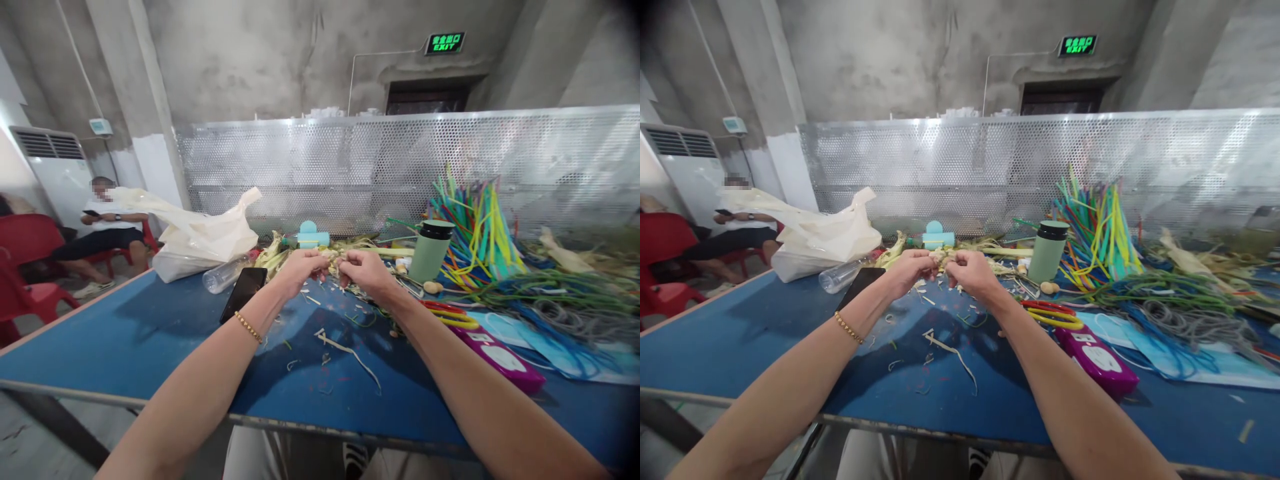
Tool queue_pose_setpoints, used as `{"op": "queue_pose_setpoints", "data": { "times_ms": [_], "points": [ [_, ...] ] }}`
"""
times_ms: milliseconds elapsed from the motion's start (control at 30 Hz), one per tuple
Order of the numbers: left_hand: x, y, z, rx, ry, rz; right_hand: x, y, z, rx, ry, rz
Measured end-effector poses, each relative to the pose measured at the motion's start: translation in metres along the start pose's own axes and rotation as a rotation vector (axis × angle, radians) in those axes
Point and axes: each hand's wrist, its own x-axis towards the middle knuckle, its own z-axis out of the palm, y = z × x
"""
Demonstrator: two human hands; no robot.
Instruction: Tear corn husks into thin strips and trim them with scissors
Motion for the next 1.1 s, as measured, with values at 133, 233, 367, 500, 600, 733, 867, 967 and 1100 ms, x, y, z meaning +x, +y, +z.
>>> {"op": "queue_pose_setpoints", "data": {
  "times_ms": [133, 233, 367, 500, 600, 733, 867, 967, 1100],
  "points": [
    [0.002, -0.005, -0.002, -0.054, 0.002, -0.005, 0.005, 0.003, -0.002, 0.114, 0.07, 0.033],
    [0.003, -0.007, -0.001, -0.057, 0.013, 0.016, 0.006, 0.004, -0.001, 0.12, 0.07, 0.013],
    [-0.001, -0.004, 0.004, -0.028, 0.013, 0.007, 0.004, 0.006, 0.002, 0.008, 0.043, -0.089],
    [-0.003, 0.0, 0.009, 0.041, 0.023, -0.02, 0.003, 0.007, 0.002, -0.109, 0.075, -0.125],
    [-0.003, 0.0, 0.009, 0.091, -0.002, -0.035, 0.002, 0.006, 0.003, -0.089, 0.045, -0.109],
    [-0.002, 0.0, 0.004, 0.129, -0.042, -0.049, 0.001, 0.003, 0.007, -0.088, 0.072, -0.166],
    [-0.003, 0.001, 0.001, 0.198, -0.063, -0.04, 0.004, 0.003, 0.002, -0.139, 0.218, -0.235],
    [-0.001, -0.002, 0.001, 0.281, -0.067, -0.048, 0.008, 0.003, -0.014, -0.045, 0.334, -0.172],
    [0.004, -0.006, -0.002, 0.341, 0.159, -0.041, 0.011, 0.002, -0.027, -0.038, 0.348, -0.155]
  ]
}}
